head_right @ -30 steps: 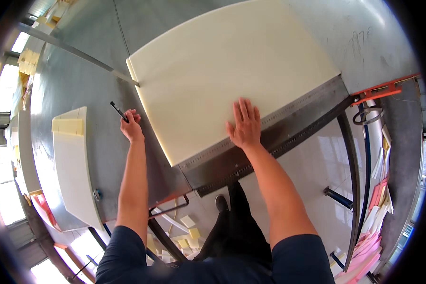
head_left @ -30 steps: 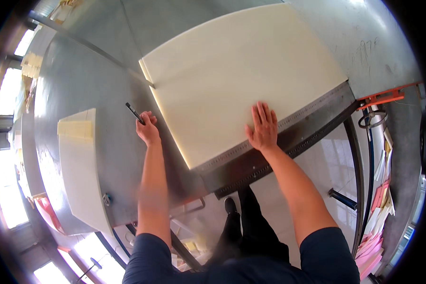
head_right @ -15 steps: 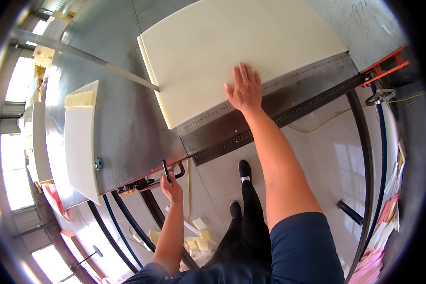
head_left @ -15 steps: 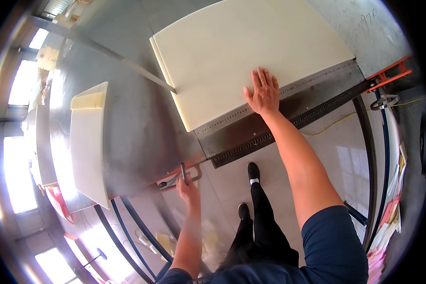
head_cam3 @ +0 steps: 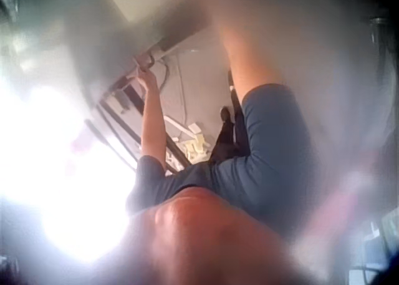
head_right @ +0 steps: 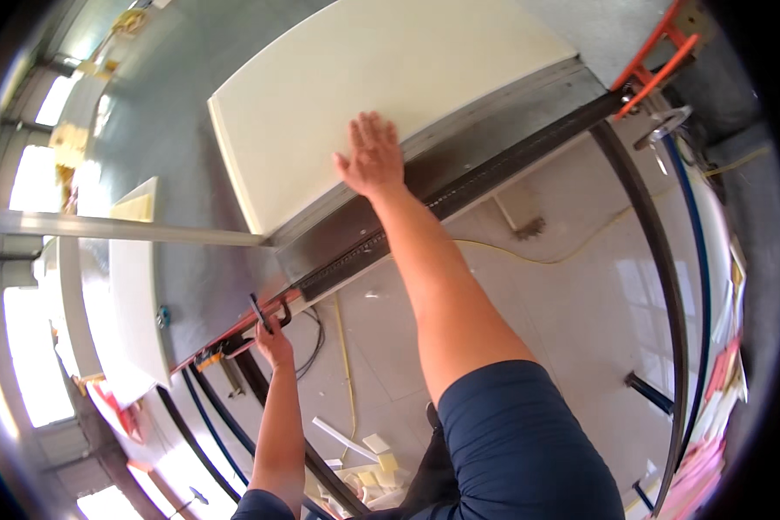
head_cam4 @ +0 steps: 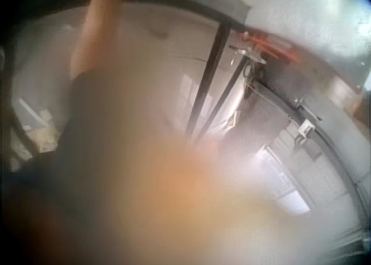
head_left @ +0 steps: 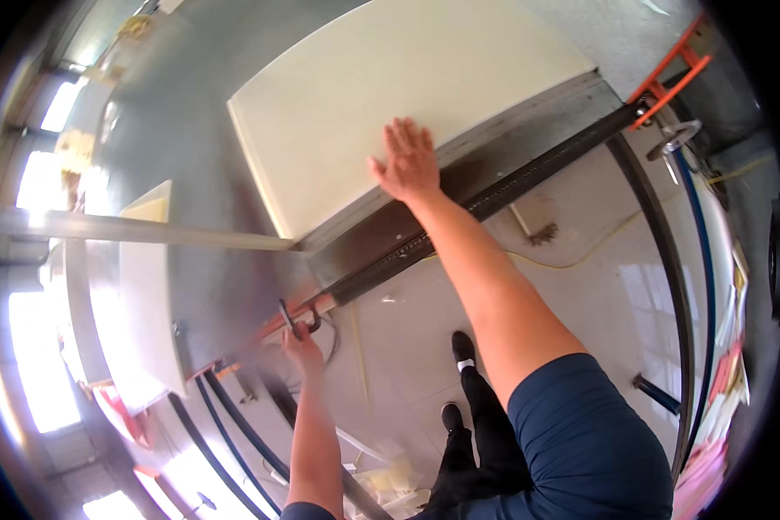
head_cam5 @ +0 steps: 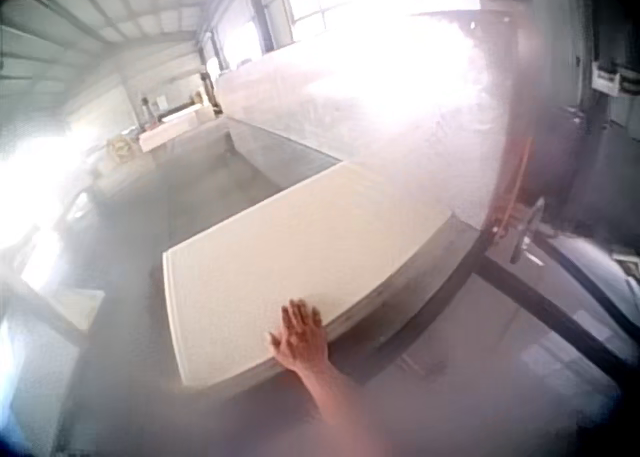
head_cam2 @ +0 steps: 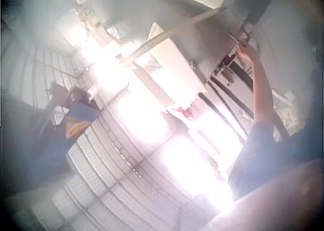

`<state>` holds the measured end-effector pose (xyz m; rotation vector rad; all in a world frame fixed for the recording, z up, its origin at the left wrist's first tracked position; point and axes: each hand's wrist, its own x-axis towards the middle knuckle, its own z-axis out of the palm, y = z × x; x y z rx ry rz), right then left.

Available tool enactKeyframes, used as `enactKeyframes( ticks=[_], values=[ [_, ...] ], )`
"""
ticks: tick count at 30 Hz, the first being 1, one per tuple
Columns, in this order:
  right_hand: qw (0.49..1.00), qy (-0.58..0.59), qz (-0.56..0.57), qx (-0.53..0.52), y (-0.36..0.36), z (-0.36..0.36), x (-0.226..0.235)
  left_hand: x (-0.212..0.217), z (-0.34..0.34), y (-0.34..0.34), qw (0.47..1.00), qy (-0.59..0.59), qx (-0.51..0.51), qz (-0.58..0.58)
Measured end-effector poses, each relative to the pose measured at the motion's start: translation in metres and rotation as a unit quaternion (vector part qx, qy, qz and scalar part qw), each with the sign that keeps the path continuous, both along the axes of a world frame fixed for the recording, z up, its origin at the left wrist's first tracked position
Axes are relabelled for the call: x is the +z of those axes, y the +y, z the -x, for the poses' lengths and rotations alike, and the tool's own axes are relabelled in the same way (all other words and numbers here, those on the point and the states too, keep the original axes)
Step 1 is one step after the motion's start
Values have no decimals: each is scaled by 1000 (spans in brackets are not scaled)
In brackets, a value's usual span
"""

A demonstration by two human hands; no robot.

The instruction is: The person measures and marks large white foam sheets on a cutting table, then uses a manual guillotine-style cutter to slice them into smaller pieces. The person repeatedly positions the sheets, aligns them with the blade, and cuts them, stacking the finished pieces on the floor.

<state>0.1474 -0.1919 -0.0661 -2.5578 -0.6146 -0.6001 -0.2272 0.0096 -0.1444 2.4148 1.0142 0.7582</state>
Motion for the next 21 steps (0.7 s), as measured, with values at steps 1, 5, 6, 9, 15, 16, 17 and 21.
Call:
enactKeyframes(
  ticks=[1, 5, 6, 9, 15, 16, 17, 21],
  values=[
    [1000, -19, -4, -1, -2, -4, 0, 11, -12, -7, 999, 23, 5, 34],
    [999, -43, -18, 18, 12, -1, 8, 17, -7, 4, 999, 26, 7, 18],
    [999, -33, -10, 19, 11, 0, 5, 14, -2, 5, 998, 56, 11, 36],
    [999, -37, -2, 21, 5, 2, 11, 33, -13, 1, 990, 74, 30, 115],
    [998, 5, 48, 34, -3, 4, 21, 34, -4, -3, 988, 133, 14, 80],
    [998, 7, 51, 35, -3, 5, 22, 37, -3, -5, 987, 132, 12, 86],
    [998, 8, 53, 37, -1, 6, 22, 37, 0, -5, 987, 133, 12, 91],
    [997, 14, 60, 42, 3, 6, 31, 46, 0, -5, 987, 117, 12, 107]
  ],
)
